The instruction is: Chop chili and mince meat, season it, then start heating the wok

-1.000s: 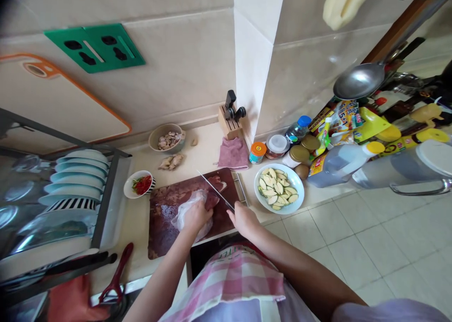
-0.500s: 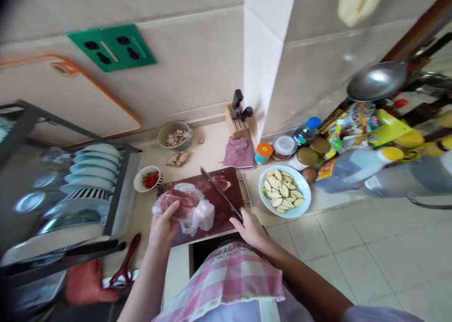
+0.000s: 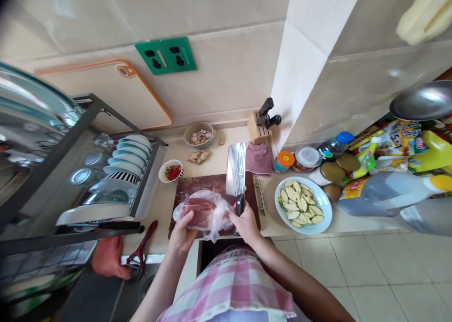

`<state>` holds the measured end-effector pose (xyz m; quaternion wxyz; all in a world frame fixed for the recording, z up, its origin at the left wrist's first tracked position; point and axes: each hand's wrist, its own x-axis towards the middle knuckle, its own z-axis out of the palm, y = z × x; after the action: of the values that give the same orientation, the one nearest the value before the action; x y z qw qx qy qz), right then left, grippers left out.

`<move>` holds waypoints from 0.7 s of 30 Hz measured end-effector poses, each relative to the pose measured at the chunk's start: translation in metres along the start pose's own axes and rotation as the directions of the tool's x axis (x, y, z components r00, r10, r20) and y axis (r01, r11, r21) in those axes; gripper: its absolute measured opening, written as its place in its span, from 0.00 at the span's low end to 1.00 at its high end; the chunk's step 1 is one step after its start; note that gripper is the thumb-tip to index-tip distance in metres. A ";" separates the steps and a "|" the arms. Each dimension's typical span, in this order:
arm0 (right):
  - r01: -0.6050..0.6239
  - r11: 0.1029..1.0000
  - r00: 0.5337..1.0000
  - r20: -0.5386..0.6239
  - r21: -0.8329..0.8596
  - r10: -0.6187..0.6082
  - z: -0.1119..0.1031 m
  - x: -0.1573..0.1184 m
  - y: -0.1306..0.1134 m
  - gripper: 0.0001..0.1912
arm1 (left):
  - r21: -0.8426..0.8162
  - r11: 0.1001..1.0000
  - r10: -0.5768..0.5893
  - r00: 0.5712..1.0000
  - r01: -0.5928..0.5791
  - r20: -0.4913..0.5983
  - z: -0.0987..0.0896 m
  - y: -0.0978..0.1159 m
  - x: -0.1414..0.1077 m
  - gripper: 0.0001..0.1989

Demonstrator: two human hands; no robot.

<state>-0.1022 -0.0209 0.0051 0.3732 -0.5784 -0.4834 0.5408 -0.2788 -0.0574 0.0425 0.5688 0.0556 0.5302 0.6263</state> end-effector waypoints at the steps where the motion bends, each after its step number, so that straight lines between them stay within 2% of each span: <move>1: 0.014 1.000 1.000 0.005 0.013 -0.014 -0.001 0.000 -0.003 0.10 | -0.010 1.000 -0.010 1.000 0.010 0.003 -0.005 -0.003 0.001 0.19; 6: 0.044 0.998 0.999 0.025 0.051 -0.046 -0.006 0.001 -0.011 0.10 | -0.107 0.992 -0.075 0.994 0.066 -0.081 -0.020 -0.015 0.006 0.13; 10: 0.020 0.999 1.000 -0.018 -0.031 -0.021 -0.009 -0.001 -0.001 0.12 | -0.264 0.957 -0.147 0.985 0.120 -0.085 -0.018 -0.010 0.008 0.09; 13: 0.037 0.998 0.999 -0.005 -0.057 -0.037 -0.012 -0.007 0.011 0.14 | -0.291 0.950 -0.149 0.984 0.114 -0.100 -0.014 -0.003 0.006 0.10; 18: 0.024 0.998 0.998 0.054 -0.050 -0.021 -0.018 -0.022 0.029 0.18 | -0.114 0.986 -0.132 0.988 0.123 -0.075 -0.014 0.011 -0.003 0.18; 21: -0.064 0.997 0.991 0.116 -0.049 0.069 -0.032 -0.033 0.033 0.18 | 0.056 0.994 -0.092 0.995 0.093 -0.025 -0.022 0.026 -0.007 0.19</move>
<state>-0.0638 -0.0583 -0.0135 0.3126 -0.5696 -0.4971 0.5751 -0.3080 -0.0709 0.0555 0.5894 0.0402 0.5563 0.5844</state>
